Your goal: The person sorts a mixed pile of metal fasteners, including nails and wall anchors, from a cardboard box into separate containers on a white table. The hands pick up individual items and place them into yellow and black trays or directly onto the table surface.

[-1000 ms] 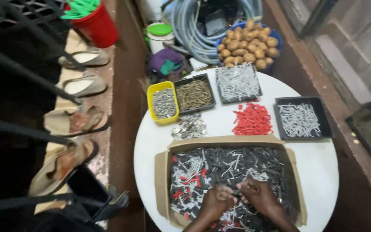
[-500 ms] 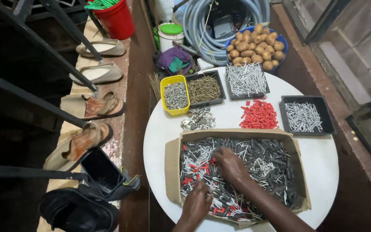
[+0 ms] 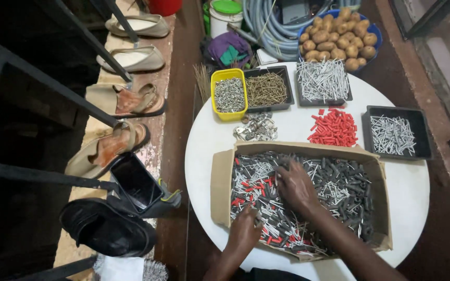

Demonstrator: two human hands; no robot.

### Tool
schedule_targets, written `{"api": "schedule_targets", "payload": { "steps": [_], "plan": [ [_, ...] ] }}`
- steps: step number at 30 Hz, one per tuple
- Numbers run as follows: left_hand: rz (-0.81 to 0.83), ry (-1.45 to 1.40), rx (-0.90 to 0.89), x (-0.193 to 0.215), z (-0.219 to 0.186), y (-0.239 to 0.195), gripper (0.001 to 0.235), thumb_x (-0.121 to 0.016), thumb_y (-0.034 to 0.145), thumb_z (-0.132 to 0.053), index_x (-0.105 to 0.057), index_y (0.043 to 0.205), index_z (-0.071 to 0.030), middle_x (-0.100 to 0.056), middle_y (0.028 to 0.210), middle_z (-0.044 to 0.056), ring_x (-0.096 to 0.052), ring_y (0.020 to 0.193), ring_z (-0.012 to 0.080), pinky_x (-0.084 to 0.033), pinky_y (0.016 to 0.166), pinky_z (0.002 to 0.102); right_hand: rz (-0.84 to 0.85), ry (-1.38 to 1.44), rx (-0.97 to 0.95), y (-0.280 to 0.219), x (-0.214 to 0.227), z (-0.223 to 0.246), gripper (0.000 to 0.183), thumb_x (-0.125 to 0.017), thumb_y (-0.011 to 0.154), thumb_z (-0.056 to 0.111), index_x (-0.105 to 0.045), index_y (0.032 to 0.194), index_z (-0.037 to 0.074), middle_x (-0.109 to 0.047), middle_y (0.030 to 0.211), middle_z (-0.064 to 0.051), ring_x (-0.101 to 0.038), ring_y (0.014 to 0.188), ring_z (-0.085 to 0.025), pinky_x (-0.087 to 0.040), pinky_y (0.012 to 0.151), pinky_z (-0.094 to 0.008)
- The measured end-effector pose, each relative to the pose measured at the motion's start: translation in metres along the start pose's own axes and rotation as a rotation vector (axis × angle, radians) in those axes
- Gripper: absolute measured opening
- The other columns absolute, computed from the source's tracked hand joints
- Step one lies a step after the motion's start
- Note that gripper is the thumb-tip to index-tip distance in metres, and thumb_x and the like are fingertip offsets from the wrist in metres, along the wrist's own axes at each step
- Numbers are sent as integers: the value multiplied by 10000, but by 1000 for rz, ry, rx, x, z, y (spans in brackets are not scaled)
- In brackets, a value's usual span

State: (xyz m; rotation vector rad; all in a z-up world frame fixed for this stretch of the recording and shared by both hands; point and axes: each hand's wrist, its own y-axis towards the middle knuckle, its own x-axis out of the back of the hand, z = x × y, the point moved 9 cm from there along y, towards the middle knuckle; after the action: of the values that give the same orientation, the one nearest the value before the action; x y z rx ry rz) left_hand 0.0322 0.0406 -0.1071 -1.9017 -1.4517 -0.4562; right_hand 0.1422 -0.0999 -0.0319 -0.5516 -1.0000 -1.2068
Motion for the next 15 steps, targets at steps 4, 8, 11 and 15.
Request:
{"api": "schedule_targets", "payload": {
  "steps": [4, 8, 11, 15],
  "plan": [
    [-101, -61, 65, 11, 2, 10, 91, -595, 903, -36, -572, 908, -124, -589, 1020, 94, -652, 859, 265, -577, 701, 394, 130, 142, -114, -21, -28, 2, 150, -556, 861, -8, -649, 934, 84, -608, 985, -116, -605, 844, -245, -573, 641, -340],
    [-356, -60, -120, 37, -12, 32, 177, -576, 868, 43, -577, 1020, -48, -577, 1048, 144, -644, 841, 296, -554, 661, 420, 203, 118, -99, -15, -76, -1, 56, -559, 842, 96, -603, 877, 90, -633, 855, -130, -623, 738, -315, -498, 607, -442],
    [-309, 52, -101, 43, -20, 59, 151, -575, 894, -80, -622, 1037, -67, -584, 1022, 147, -617, 945, 363, -529, 782, 467, 299, 78, -227, -15, -101, -18, 256, -490, 912, 280, -642, 988, 90, -622, 997, -187, -656, 810, -405, -545, 684, -504],
    [-129, 265, -37, 26, -9, 93, 116, -705, 827, -196, -684, 865, -87, -676, 861, 131, -672, 925, 374, -565, 780, 487, 334, -100, -224, -9, -116, -27, 199, -618, 840, 297, -659, 965, 148, -631, 983, -126, -717, 882, -375, -585, 761, -489]
  ]
}}
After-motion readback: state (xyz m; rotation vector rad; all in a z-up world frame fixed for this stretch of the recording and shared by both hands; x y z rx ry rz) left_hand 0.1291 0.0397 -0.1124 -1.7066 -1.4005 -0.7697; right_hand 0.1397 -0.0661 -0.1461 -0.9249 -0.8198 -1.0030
